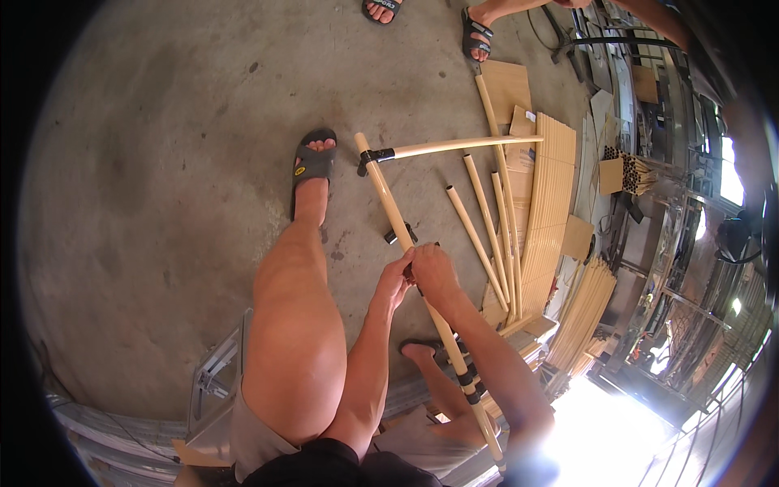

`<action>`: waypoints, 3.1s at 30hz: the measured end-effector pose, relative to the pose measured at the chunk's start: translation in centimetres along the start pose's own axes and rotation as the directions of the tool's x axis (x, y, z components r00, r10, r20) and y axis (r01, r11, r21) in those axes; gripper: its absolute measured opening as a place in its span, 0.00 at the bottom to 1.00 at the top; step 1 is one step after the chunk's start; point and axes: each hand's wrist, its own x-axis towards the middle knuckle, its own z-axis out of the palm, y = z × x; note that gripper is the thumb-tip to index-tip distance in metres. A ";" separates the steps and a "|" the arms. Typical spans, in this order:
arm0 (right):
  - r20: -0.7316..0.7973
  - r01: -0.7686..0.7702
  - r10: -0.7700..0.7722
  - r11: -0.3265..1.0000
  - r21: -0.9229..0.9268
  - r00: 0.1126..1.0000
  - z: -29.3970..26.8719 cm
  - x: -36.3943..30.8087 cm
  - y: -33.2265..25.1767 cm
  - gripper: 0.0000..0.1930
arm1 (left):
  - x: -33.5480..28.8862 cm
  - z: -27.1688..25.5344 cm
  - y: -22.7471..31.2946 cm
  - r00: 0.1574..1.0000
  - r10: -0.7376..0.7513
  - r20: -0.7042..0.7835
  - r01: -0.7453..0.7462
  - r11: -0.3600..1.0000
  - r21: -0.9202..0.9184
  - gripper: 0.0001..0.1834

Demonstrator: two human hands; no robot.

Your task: The person assembles a frame by sliding black plastic connectors onto wooden poles and then attaching additional poles to create a structure.

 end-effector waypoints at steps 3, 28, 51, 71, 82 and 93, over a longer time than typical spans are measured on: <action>-0.142 0.108 -0.106 0.994 0.002 0.984 0.2 -0.1 0.5 0.09 | 0.8 -1.9 -0.3 0.996 0.026 0.089 -0.028 0.999 0.016 0.18; -0.039 0.126 -0.125 0.992 0.013 0.991 -0.3 0.9 0.9 0.11 | 1.4 -2.9 0.2 0.991 0.077 0.109 -0.087 0.992 0.090 0.17; 0.022 0.196 -0.199 0.977 0.084 0.980 -0.4 1.3 1.7 0.09 | 0.4 -1.1 1.1 0.993 0.075 0.088 -0.090 0.978 0.188 0.18; 0.002 -0.032 0.032 0.994 -0.106 0.999 1.8 1.3 1.9 0.18 | -1.2 0.9 2.6 0.990 0.029 0.136 -0.055 0.980 0.192 0.20; -0.014 0.098 -0.097 0.992 0.075 0.995 0.0 1.7 2.6 0.06 | -0.8 0.7 2.3 0.996 0.038 0.086 -0.055 0.979 0.198 0.20; -0.268 -0.072 0.437 0.620 0.781 0.859 -0.3 12.8 3.4 0.10 | -0.8 0.7 0.0 0.999 0.035 -0.026 -0.031 0.988 0.149 0.22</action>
